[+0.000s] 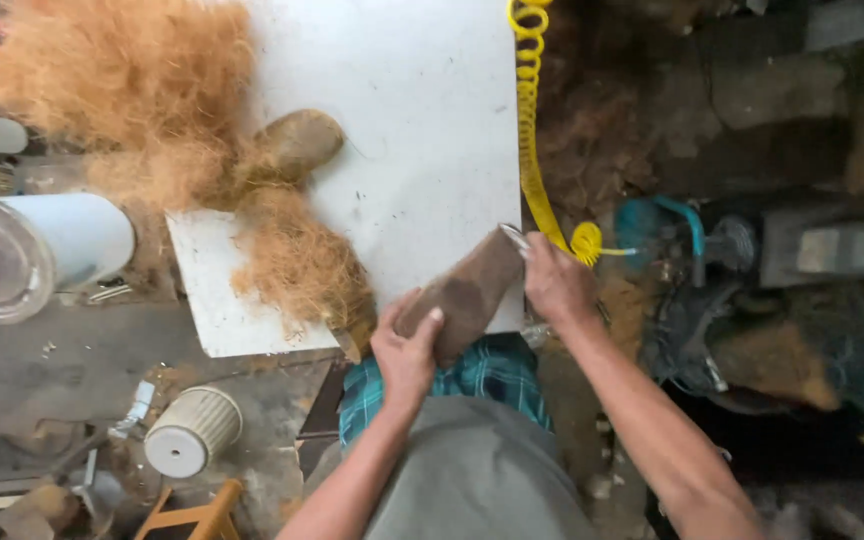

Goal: The person uses a knife to carve and shape a dark wooden object on a white table. They repeatedly scrape the surface, rotate the object to access different sides, and remove wood shavings. The person also uses scissors to trim the object's edges.

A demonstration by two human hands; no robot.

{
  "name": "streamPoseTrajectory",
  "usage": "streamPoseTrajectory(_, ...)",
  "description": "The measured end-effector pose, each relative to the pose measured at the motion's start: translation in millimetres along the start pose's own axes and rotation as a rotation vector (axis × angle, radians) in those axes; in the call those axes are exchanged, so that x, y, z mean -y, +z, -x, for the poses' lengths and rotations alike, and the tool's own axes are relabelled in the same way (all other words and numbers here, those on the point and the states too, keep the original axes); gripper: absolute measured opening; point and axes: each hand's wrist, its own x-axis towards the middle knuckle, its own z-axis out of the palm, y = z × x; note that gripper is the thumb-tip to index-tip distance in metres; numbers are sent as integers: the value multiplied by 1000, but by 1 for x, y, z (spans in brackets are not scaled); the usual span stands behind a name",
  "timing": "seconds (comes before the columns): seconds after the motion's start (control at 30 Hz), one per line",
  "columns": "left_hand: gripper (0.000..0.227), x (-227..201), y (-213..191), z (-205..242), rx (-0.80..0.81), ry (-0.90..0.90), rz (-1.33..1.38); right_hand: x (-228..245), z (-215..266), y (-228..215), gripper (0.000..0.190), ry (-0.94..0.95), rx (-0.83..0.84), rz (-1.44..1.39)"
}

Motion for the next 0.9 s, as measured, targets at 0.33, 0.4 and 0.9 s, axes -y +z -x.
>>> streamPoseTrajectory(0.33, 44, -7, -10, 4, 53, 168, -112, -29, 10, 19, 24, 345, 425, 26)
streamPoseTrajectory(0.4, 45, -5, -4, 7, 50, 166, -111, -23, 23, -6, 25, 348, 350, -5)
streamPoseTrajectory(0.9, 44, -11, 8, 0, 95, 199, -149, 6, 10, 16, 20, -201, -25, 24)
